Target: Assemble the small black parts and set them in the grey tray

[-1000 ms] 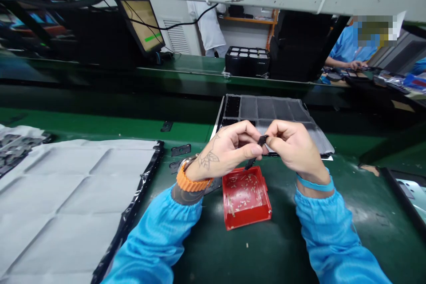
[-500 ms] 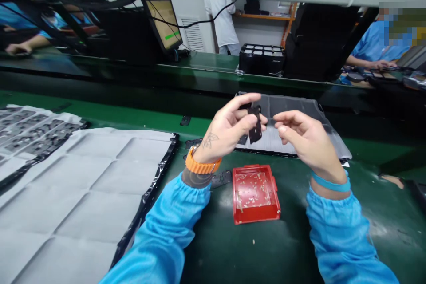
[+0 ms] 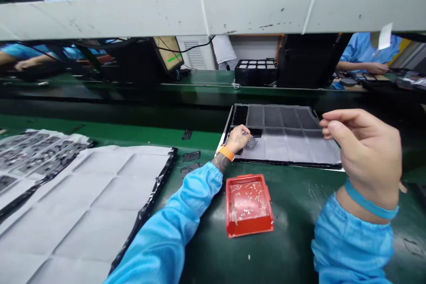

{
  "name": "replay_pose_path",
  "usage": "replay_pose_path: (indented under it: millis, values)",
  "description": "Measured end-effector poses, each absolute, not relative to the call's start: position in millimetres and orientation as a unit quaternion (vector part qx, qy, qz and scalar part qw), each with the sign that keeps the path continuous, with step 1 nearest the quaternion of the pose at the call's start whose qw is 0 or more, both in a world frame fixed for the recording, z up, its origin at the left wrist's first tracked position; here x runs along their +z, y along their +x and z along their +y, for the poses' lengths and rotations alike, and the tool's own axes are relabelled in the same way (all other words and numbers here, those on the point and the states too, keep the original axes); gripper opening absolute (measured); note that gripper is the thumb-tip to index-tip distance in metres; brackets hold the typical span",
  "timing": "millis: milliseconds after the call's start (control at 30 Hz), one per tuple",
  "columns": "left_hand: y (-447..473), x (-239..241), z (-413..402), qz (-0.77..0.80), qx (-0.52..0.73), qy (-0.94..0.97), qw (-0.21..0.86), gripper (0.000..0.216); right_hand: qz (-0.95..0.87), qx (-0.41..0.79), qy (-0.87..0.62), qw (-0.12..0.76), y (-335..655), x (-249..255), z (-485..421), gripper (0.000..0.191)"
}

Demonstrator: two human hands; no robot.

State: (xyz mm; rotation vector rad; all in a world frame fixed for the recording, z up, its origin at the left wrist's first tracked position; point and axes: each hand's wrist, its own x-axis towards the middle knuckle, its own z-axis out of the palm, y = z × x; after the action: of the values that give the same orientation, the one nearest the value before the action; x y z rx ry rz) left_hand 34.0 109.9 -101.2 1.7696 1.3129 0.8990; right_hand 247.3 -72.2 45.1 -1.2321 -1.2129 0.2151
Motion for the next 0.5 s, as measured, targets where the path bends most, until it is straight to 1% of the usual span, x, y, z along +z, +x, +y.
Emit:
replay_pose_path:
  millis: [100,233,500]
  values:
    - [51,-119,130,0.541,0.297,0.716,0.327,0.032,-0.531,0.078,-0.534,0.654,252,47,-81,0.009]
    - [55,-134,143,0.546,0.234,0.761,0.26,0.033,-0.536,0.065,-0.534,0.651,256,50,-89,0.009]
    - [34,-147,140,0.416,0.177,0.882,0.131,0.034,-0.543,0.033,-0.539,0.644,258,55,-103,0.008]
